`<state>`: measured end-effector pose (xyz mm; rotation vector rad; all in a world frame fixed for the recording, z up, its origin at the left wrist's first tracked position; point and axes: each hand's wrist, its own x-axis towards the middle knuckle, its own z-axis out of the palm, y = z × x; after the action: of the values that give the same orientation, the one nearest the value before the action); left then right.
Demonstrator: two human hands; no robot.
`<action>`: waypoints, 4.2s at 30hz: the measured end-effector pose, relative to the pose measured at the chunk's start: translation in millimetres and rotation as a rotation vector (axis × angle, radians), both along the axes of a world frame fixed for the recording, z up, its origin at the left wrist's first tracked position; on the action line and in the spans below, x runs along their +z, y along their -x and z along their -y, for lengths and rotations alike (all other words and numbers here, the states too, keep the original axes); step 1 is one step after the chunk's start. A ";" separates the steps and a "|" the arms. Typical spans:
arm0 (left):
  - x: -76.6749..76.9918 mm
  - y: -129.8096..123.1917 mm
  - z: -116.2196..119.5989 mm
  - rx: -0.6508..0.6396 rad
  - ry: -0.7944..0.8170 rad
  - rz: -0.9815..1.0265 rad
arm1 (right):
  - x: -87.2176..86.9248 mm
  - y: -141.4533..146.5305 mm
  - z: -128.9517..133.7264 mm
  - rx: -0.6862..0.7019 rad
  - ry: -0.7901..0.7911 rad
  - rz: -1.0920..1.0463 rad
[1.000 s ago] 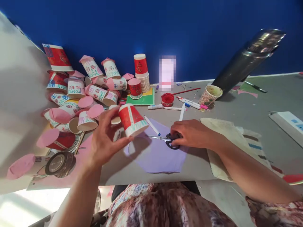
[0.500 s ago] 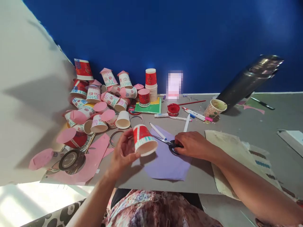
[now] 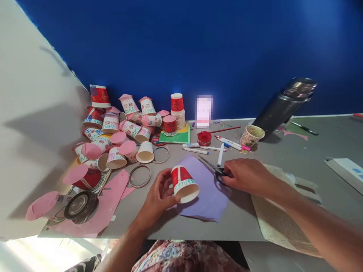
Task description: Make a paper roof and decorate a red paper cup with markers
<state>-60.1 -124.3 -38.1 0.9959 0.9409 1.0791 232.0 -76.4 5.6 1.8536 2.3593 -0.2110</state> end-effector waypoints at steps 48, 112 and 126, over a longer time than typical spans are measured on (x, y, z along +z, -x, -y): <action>15.9 -33.0 -134.3 0.128 -0.959 -1.484 | -66.1 -64.5 32.1 -0.559 -0.004 -0.248; -28.7 -49.0 8.2 -0.714 -0.975 -1.226 | -57.2 20.6 75.7 0.346 -0.526 -0.411; -26.5 -52.6 5.4 -0.779 -0.893 -1.271 | -87.8 16.8 30.2 0.547 -0.127 -0.478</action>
<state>-7.5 -129.7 -64.6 2.6645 0.8228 0.0101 215.2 -106.6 -82.2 1.2166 3.1609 -0.4921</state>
